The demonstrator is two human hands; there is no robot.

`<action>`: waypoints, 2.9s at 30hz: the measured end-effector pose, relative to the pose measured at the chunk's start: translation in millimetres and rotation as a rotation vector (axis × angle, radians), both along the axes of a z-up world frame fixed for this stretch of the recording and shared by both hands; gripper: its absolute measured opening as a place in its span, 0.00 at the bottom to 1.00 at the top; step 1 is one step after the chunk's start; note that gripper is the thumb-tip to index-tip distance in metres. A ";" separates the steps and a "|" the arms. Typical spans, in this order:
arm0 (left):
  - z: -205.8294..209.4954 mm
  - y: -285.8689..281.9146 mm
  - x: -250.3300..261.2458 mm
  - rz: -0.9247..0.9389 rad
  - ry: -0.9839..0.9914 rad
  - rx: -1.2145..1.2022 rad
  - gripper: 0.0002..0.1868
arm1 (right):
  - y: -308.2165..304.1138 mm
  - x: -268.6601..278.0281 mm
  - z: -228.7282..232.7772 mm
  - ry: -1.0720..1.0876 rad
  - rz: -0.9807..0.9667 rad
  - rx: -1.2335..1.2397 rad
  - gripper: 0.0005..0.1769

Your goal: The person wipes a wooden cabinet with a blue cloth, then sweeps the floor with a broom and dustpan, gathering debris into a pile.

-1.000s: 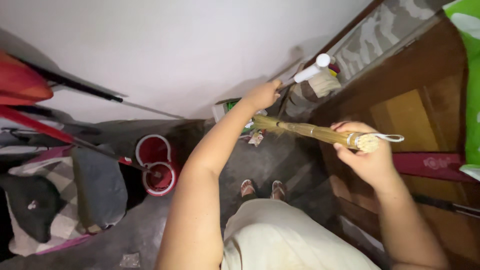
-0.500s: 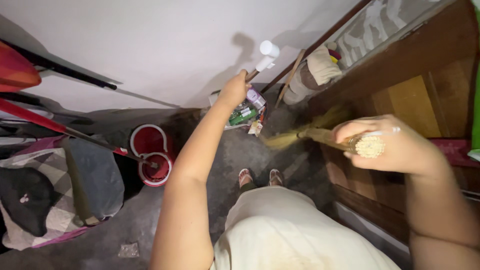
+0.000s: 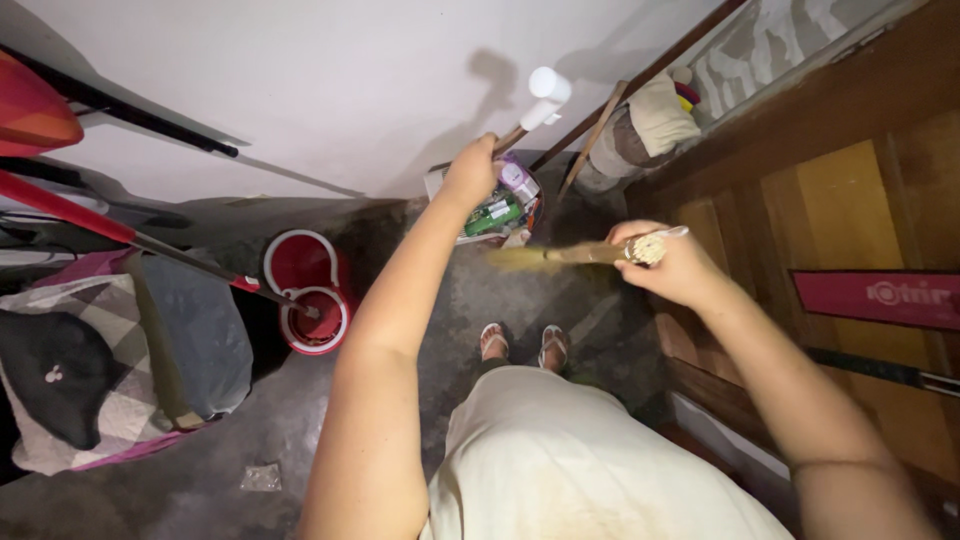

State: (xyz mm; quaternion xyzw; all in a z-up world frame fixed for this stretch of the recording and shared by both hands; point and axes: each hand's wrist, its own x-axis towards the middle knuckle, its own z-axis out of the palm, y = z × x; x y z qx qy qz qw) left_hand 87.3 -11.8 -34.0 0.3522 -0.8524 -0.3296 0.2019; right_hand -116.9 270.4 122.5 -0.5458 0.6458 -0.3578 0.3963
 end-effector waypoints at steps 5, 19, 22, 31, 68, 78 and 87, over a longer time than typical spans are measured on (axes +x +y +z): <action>1.2 6.5 13.4 0.014 -0.161 0.075 0.12 | 1.9 -9.4 51.8 0.074 0.006 -0.136 0.17; 60.5 29.8 -38.8 -0.243 -0.221 0.034 0.08 | 8.6 -20.5 69.6 0.156 -0.028 -0.247 0.16; 63.1 35.5 -75.3 -0.316 -0.222 -0.065 0.10 | 19.2 -26.2 64.9 0.135 -0.057 -0.264 0.16; 43.5 61.5 -151.3 -0.362 -0.317 -0.116 0.13 | 44.0 -37.1 57.5 0.142 -0.121 -0.240 0.17; 70.8 19.0 -162.4 -0.147 -0.250 -0.017 0.15 | 12.4 -52.3 52.8 0.241 0.035 -0.276 0.20; 57.2 16.9 -138.3 -0.072 -0.290 -0.017 0.15 | 19.1 -43.2 85.6 0.212 0.036 -0.304 0.20; 50.6 16.9 -132.1 0.004 -0.080 -0.070 0.12 | 18.2 -27.1 109.7 0.076 0.002 -0.361 0.18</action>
